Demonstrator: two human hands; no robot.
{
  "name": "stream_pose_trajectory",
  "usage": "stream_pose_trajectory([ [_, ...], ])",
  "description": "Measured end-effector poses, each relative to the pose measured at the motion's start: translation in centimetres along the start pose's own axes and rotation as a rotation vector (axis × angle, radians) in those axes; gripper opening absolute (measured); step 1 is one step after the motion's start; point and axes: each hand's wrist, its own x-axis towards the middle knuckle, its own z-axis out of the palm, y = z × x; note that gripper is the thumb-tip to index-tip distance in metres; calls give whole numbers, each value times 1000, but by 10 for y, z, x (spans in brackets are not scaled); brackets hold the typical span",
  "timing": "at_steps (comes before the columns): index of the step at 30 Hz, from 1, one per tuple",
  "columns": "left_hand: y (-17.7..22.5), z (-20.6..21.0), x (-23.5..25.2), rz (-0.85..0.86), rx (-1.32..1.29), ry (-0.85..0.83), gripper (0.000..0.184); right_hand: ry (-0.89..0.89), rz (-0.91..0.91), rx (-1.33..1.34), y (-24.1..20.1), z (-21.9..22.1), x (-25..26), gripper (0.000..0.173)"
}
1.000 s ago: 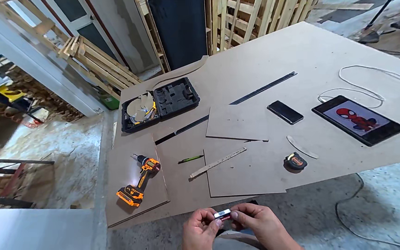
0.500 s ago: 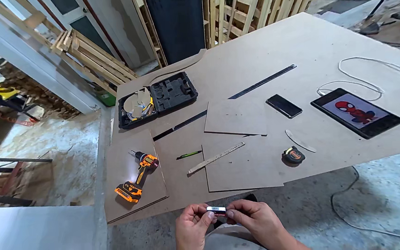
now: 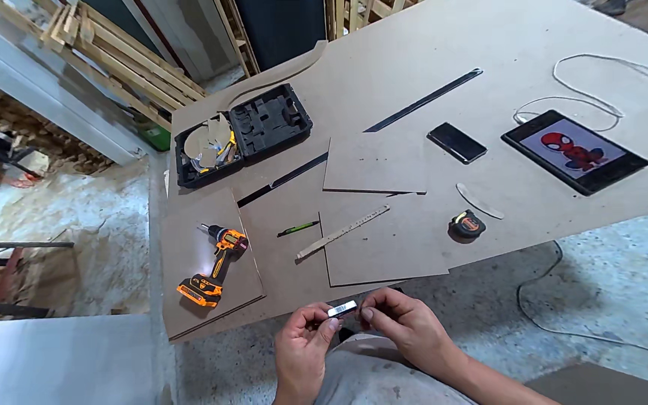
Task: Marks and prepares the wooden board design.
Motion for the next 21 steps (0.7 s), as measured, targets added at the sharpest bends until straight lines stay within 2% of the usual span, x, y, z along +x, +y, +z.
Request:
stream_pose_trajectory([
  [3, -1, -1, 2, 152, 182, -66, 8, -72, 37, 42, 1, -3, 2, 37],
  [5, -1, -1, 3, 261, 265, -145, 7, -102, 116, 71, -2, -3, 4, 33],
  [8, -2, 2, 3, 408, 352, -182, 7, -147, 267, 273, -7, -6, 9, 27],
  [11, -2, 6, 2, 443, 310, -135, 12, -142, 304, 395, -7, -8, 9, 26],
  [15, -2, 8, 2, 472, 343, -87, 10, -120, 290, 419, -7, -7, 8, 23],
  [21, 1, 9, 3, 491, 399, -128, 16, -95, 277, 432, -8, -7, 4, 20],
])
